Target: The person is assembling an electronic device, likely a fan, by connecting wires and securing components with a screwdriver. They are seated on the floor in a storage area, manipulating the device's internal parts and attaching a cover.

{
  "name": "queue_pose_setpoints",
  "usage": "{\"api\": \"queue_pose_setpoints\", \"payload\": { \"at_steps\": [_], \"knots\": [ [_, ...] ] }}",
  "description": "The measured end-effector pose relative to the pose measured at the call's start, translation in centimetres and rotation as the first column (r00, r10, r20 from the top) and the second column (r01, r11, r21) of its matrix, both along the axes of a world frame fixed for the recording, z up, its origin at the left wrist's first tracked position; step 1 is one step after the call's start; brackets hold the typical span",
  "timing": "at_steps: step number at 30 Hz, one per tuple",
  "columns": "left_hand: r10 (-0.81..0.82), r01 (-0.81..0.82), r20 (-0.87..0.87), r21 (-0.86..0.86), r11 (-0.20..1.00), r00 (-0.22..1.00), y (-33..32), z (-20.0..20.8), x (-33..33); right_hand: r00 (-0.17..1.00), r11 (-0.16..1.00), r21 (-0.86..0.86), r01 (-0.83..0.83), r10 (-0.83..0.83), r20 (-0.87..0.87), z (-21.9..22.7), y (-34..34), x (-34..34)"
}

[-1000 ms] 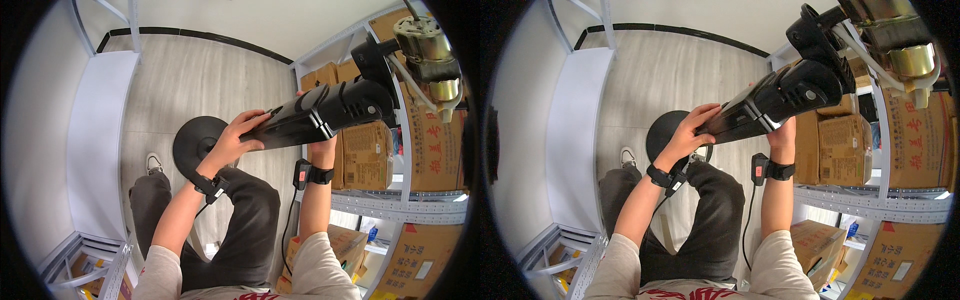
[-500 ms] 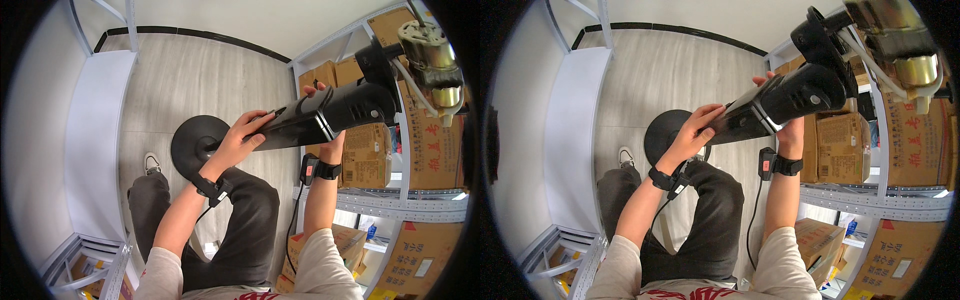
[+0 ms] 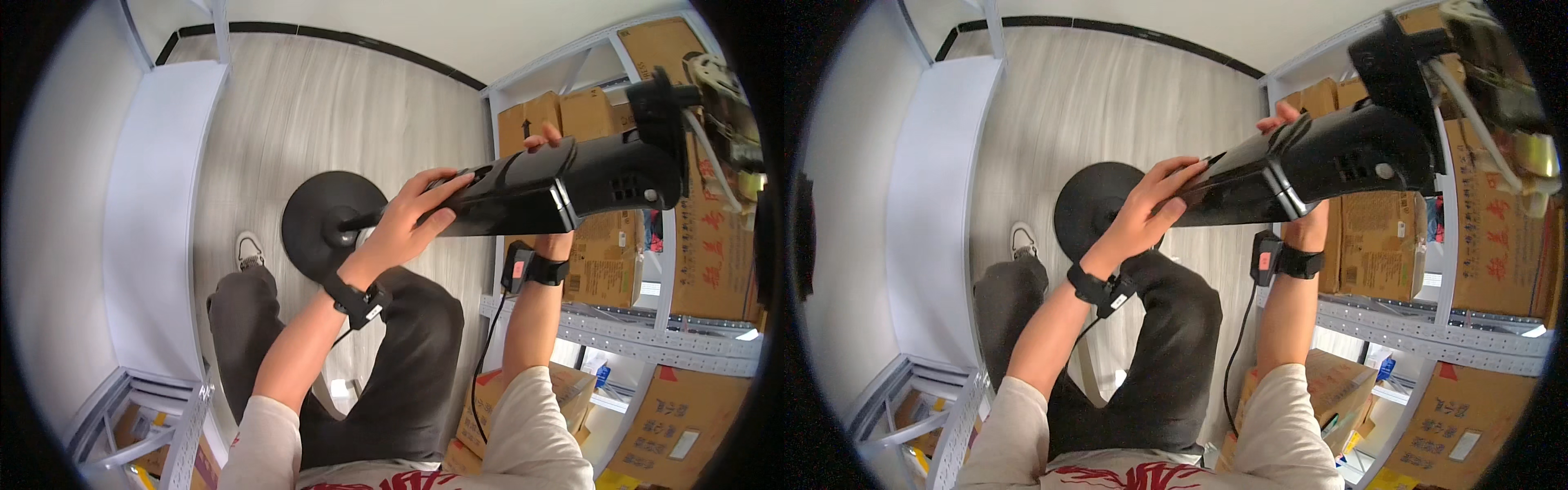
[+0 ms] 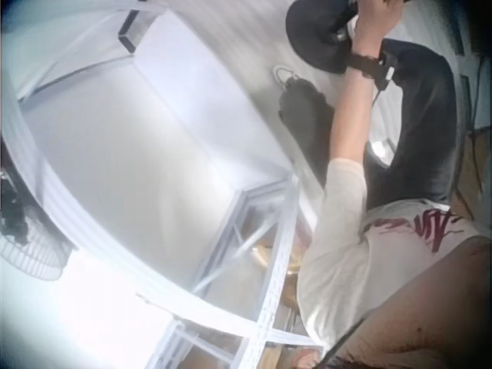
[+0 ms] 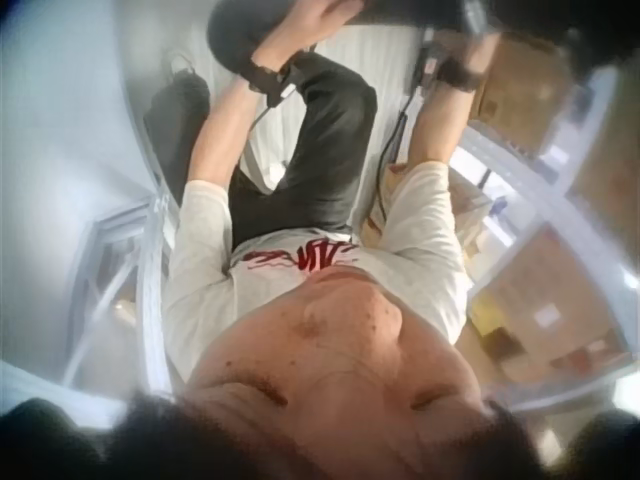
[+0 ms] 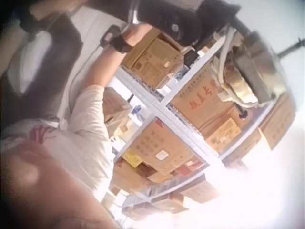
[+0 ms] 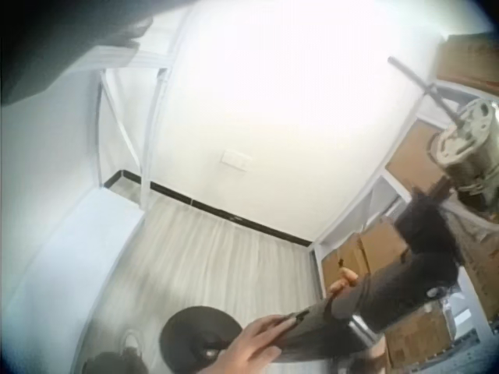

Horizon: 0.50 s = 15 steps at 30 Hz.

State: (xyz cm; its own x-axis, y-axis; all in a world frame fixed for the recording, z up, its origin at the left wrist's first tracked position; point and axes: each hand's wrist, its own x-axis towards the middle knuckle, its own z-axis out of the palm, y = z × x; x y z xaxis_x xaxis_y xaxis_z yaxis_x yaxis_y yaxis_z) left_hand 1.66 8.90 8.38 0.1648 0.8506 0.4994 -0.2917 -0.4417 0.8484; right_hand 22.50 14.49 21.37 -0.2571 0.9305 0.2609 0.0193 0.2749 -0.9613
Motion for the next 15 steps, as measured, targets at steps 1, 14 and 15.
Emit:
{"api": "queue_pose_setpoints", "payload": {
  "at_steps": [1, 14, 15],
  "knots": [
    [0.001, -0.001, -0.01, 0.03, 1.0, 1.0, 0.0, -0.1, 0.0, 1.0, 0.999, -0.054, -0.001, 0.001, -0.009, 0.1, 0.0, 0.3],
    [0.317, -0.333, -0.218, -0.04, 0.942, 0.923, -1.7, -4.3, 2.1, 0.993, 0.991, -0.053, -0.12, 0.121, 0.016, -0.6, 1.8, 1.2],
    [0.346, -0.376, -0.243, -0.086, 0.923, 0.906, -2.0, -6.0, 2.5, 0.992, 0.991, -0.037, -0.127, 0.127, 0.009, -0.4, 1.7, 1.0]
  ]
}}
